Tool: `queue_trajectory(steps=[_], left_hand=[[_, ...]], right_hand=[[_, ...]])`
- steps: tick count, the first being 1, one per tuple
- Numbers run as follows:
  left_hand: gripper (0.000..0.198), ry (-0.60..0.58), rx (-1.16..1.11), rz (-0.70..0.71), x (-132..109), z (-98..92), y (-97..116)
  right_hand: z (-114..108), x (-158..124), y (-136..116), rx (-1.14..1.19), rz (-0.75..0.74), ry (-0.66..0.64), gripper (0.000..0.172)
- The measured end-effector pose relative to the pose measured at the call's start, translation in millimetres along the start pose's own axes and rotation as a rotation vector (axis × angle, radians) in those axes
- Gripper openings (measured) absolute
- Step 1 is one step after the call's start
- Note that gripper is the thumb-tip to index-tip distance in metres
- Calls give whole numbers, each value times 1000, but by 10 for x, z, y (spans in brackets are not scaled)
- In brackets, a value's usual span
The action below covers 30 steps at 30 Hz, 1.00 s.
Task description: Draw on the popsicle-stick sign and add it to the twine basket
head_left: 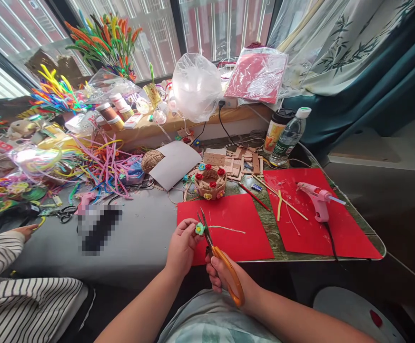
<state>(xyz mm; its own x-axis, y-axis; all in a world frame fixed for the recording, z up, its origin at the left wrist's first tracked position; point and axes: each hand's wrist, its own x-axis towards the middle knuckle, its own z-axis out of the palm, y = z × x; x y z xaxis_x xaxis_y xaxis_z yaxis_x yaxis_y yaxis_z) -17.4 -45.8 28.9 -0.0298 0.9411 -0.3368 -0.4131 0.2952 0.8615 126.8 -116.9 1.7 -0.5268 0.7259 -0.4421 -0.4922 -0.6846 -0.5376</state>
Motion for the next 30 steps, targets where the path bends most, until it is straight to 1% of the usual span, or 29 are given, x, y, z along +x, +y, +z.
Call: queue_trajectory(steps=[5,8,12,16,19,23,27,30], left_hand=[[30,-22,33,-41,-10,-43,71],[27,-43,67,-64,-3,-54,106],[26,-58,93,-76,2,-44,131],[30,-49,89,-61,-3,-39,123],[30,-44,83,-71,-3,-50,108],[29,-44,54,-112,18,-70,98],[30,-47,16,-142,45,-80,94],[30,-45,-7,-145,57,-84,86]], right_hand=[[-59,4,1,-65,-14,-62,63],[-83,0,19,-137,-52,-80,63],[-44,-17,10,-169,-30,-26,64],[4,-19,11,-207,-26,39,53],[10,-9,36,-195,-23,56,47],[4,3,58,-167,-26,56,45],[22,-10,20,-126,-21,47,49],[41,-29,-28,-76,4,13,54]])
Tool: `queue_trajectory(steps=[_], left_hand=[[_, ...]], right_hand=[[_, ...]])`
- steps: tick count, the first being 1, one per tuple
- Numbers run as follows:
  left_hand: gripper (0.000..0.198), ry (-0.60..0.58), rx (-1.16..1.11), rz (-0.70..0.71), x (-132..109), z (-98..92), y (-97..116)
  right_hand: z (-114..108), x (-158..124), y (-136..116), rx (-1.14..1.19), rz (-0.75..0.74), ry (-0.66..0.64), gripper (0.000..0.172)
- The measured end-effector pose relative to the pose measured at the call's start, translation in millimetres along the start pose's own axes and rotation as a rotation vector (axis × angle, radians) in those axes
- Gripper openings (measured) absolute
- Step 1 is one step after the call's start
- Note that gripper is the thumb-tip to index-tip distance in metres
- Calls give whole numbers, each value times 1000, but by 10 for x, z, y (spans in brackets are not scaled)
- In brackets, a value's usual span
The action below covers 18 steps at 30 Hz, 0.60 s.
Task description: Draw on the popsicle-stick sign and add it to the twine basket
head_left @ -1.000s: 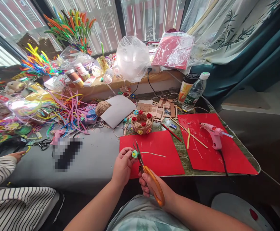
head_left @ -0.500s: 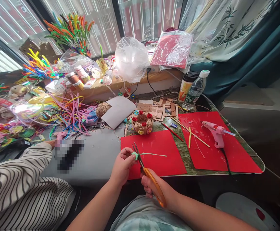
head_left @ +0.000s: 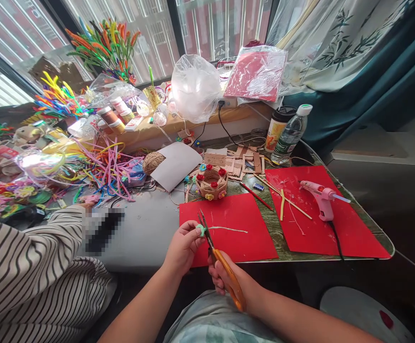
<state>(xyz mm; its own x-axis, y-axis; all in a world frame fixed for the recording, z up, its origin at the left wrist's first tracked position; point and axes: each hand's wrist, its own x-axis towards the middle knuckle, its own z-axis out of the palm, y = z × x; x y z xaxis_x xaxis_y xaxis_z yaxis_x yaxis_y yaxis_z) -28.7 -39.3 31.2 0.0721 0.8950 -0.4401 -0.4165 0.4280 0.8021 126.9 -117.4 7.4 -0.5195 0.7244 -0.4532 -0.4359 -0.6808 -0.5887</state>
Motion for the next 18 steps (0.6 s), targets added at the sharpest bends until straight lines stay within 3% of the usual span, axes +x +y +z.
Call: queue_trajectory(steps=[13,18], left_hand=[[29,13,-37,29,4,9,-27],[30,16,-20,35,10,8,-34]], right_hand=[[-27,6,-5,3,-2,-11,64],[-9,29,-16,57,39,24,60]])
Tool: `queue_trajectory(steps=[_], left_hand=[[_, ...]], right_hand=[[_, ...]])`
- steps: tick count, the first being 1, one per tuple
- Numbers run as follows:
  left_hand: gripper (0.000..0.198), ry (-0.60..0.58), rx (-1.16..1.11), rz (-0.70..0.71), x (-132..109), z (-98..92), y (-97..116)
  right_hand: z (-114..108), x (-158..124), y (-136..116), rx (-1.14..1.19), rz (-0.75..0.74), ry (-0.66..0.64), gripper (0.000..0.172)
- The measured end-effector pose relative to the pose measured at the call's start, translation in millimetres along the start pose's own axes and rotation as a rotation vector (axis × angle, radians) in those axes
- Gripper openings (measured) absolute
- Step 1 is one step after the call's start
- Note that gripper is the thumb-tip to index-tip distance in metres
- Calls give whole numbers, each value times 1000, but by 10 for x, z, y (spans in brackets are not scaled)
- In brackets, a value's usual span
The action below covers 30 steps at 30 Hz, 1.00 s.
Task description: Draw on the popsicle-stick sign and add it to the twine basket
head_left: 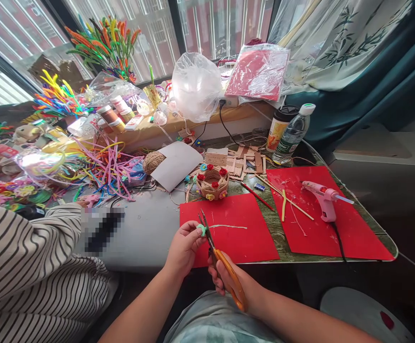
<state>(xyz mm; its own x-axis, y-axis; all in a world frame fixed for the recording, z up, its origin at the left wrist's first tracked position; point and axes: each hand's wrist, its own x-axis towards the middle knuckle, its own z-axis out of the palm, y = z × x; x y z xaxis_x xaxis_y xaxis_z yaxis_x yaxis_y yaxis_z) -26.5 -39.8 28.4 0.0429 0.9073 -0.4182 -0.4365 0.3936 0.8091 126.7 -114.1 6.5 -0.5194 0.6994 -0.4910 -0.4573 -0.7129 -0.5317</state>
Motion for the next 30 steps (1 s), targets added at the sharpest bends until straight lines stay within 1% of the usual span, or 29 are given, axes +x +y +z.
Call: queue_trajectory(steps=[5,9,13,15,16,18,19,20,22,24,25,26,28,29,30], left_hand=[[30,0,6,-13,13,-18,-16],[28,-4,9,-21,26,-23,-32],[28,-8,25,-32,28,-26,-24],[27,-7,40,-26,25,-59,-3],[27,-10,51,-19,25,-87,10],[26,-27,91,-1,37,-167,35],[27,-46,124,6,50,-213,43],[28,-71,168,9,66,-258,49],[25,-145,280,19,102,-332,50],[19,-224,378,43,121,-370,42],[17,-269,436,64,122,-377,36],[16,-318,509,88,116,-376,27],[17,-409,674,125,93,-366,4],[18,-444,753,136,81,-361,-10],[19,-466,819,143,71,-358,-23]], right_hand=[[4,26,-17,85,93,8,50],[-7,41,2,74,60,9,45],[-6,26,51,8,18,24,49],[-27,-19,62,4,-25,7,46],[-56,-50,49,9,-72,-8,44],[-167,-119,-46,4,-204,-19,42],[-253,-153,-143,-26,-276,2,42],[-358,-186,-279,-77,-347,45,43],[-609,-247,-661,-297,-451,227,42],[-869,-300,-1126,-611,-546,495,46],[-985,-318,-1356,-788,-563,647,46],[-1083,-326,-1566,-980,-533,810,43],[-1217,-301,-1887,-1327,-390,1090,40],[-1257,-266,-1990,-1451,-306,1177,43],[-1283,-218,-2057,-1549,-227,1233,46]])
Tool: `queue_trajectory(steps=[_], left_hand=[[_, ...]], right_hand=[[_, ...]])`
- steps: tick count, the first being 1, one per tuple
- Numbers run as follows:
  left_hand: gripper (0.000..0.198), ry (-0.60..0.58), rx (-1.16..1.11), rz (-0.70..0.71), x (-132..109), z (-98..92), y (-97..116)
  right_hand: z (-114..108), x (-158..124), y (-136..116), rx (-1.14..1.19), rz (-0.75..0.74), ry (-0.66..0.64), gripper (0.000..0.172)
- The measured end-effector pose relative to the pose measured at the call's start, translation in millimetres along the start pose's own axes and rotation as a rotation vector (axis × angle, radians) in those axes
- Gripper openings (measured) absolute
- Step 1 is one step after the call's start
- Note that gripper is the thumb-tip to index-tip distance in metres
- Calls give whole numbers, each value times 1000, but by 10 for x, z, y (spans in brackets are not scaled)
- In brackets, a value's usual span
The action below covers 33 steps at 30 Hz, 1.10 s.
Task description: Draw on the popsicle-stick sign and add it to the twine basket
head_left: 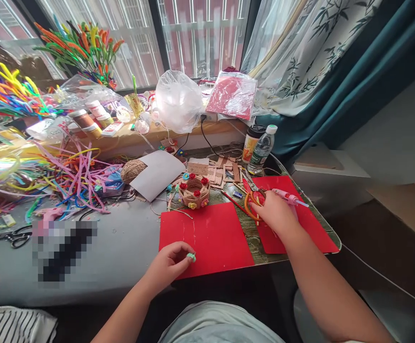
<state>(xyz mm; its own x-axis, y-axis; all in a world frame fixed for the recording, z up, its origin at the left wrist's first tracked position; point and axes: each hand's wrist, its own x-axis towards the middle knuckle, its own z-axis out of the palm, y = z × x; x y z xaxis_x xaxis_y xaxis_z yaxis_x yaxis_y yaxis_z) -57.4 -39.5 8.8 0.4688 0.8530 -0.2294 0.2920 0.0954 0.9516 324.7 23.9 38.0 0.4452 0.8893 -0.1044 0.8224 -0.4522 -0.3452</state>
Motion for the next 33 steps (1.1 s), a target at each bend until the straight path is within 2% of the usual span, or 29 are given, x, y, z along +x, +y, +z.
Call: queue_trajectory(steps=[3,7,15,18,23,27,28,30,31,33], left_hand=[[19,6,82,-5,-13,11,-17],[21,57,157,9,-27,-64,-24],[23,105,240,-13,-47,-312,-45],[26,152,247,-41,-62,-505,-83],[37,325,226,-82,-67,-981,-205],[47,505,194,-94,0,-1266,-356],[49,537,181,-89,25,-1303,-390],[53,589,161,-72,73,-1338,-441],[54,609,160,-62,91,-1338,-455],[53,635,179,-45,105,-1315,-461]], right_hand=[[123,141,-64,-190,-2,-32,49],[305,227,-55,-253,2,-41,55],[273,286,-38,-318,-54,-85,47],[273,300,-69,-341,-55,-120,51],[180,255,-93,-478,-192,-128,51],[25,115,-273,-429,-218,-26,45],[4,74,-366,-386,-267,13,40],[6,7,-600,-276,-481,66,28],[31,-12,-732,-220,-631,56,27],[110,-13,-990,-169,-850,7,37]])
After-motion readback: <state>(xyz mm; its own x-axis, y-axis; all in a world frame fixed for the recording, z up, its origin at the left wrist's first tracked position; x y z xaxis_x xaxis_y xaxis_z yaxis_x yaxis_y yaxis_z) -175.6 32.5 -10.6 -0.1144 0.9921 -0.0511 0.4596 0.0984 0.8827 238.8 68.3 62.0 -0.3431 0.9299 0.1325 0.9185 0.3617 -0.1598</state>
